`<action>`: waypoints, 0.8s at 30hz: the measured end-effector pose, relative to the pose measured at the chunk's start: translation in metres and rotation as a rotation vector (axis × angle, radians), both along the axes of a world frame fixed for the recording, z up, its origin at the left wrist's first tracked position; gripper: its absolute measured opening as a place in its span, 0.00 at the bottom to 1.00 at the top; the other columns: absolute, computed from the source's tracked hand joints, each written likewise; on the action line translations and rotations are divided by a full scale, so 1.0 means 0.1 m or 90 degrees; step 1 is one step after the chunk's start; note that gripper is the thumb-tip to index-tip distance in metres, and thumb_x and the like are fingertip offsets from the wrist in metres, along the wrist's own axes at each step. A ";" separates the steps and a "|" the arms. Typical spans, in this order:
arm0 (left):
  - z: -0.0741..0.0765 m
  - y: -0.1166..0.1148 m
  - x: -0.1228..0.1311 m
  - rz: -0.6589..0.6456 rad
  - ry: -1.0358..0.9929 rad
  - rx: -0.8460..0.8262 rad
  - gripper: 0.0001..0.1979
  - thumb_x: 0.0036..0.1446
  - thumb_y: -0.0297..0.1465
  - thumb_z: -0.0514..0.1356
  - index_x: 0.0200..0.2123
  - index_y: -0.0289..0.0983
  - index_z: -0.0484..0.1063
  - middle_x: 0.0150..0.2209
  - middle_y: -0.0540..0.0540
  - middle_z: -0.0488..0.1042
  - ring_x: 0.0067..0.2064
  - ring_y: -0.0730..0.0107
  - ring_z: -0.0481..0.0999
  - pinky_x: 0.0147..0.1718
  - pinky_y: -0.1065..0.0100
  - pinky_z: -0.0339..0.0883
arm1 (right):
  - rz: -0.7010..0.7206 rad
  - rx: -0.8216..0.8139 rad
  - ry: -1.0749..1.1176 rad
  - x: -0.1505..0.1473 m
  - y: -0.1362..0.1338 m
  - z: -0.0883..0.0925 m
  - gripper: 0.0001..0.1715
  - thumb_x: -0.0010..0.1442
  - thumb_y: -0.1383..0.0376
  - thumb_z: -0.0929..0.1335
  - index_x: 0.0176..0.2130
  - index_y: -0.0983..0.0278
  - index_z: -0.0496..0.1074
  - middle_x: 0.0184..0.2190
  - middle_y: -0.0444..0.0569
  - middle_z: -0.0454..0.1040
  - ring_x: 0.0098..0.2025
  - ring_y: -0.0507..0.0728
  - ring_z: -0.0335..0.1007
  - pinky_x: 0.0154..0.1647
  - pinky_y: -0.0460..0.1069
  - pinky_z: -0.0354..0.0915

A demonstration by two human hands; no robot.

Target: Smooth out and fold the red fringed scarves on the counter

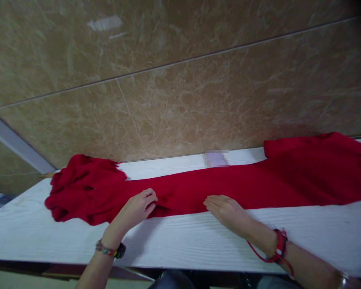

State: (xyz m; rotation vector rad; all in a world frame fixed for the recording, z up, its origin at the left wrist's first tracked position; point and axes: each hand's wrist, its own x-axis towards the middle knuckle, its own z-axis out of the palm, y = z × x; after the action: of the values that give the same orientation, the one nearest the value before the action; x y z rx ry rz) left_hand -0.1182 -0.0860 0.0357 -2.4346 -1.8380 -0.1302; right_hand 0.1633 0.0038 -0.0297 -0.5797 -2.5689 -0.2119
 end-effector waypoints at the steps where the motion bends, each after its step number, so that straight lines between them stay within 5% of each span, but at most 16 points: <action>1: -0.01 -0.04 0.00 0.017 -0.013 -0.011 0.09 0.56 0.26 0.49 0.34 0.37 0.68 0.36 0.47 0.70 0.37 0.70 0.69 0.39 0.69 0.65 | 0.002 0.000 -0.006 0.01 0.00 0.00 0.13 0.54 0.77 0.62 0.36 0.66 0.72 0.36 0.53 0.75 0.37 0.57 0.71 0.37 0.51 0.68; 9: -0.33 -0.34 -0.11 0.081 0.016 0.017 0.12 0.56 0.25 0.47 0.37 0.36 0.68 0.38 0.43 0.70 0.40 0.65 0.70 0.40 0.63 0.66 | 0.021 0.030 -0.051 0.05 0.00 0.01 0.18 0.52 0.79 0.62 0.40 0.67 0.72 0.40 0.53 0.74 0.41 0.57 0.70 0.41 0.51 0.68; 14: -0.30 -0.32 -0.02 0.063 0.014 0.047 0.13 0.57 0.32 0.49 0.42 0.36 0.69 0.51 0.39 0.65 0.53 0.57 0.62 0.50 0.54 0.59 | 0.040 0.040 -0.067 0.09 0.05 -0.04 0.19 0.54 0.79 0.61 0.42 0.67 0.71 0.42 0.54 0.73 0.44 0.56 0.69 0.45 0.50 0.67; 18: -0.23 -0.28 0.15 0.076 -0.027 -0.098 0.25 0.58 0.44 0.46 0.57 0.43 0.54 0.61 0.44 0.50 0.62 0.54 0.46 0.55 0.48 0.48 | 0.077 0.054 -0.111 0.14 0.06 0.01 0.21 0.54 0.79 0.60 0.45 0.69 0.69 0.44 0.55 0.72 0.46 0.56 0.68 0.46 0.49 0.66; 24: -0.23 -0.26 0.25 0.175 -0.048 -0.235 0.26 0.57 0.49 0.41 0.58 0.54 0.47 0.63 0.52 0.41 0.62 0.46 0.36 0.53 0.38 0.41 | 0.093 0.076 -0.144 0.24 0.05 0.08 0.24 0.51 0.81 0.60 0.48 0.73 0.67 0.46 0.58 0.71 0.46 0.56 0.68 0.47 0.48 0.66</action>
State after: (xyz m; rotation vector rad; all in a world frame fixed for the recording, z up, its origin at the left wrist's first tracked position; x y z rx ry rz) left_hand -0.0935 -0.1123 0.0127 -2.3826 -2.3939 0.1534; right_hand 0.1876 0.0092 -0.0217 -0.3396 -2.7780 -0.3967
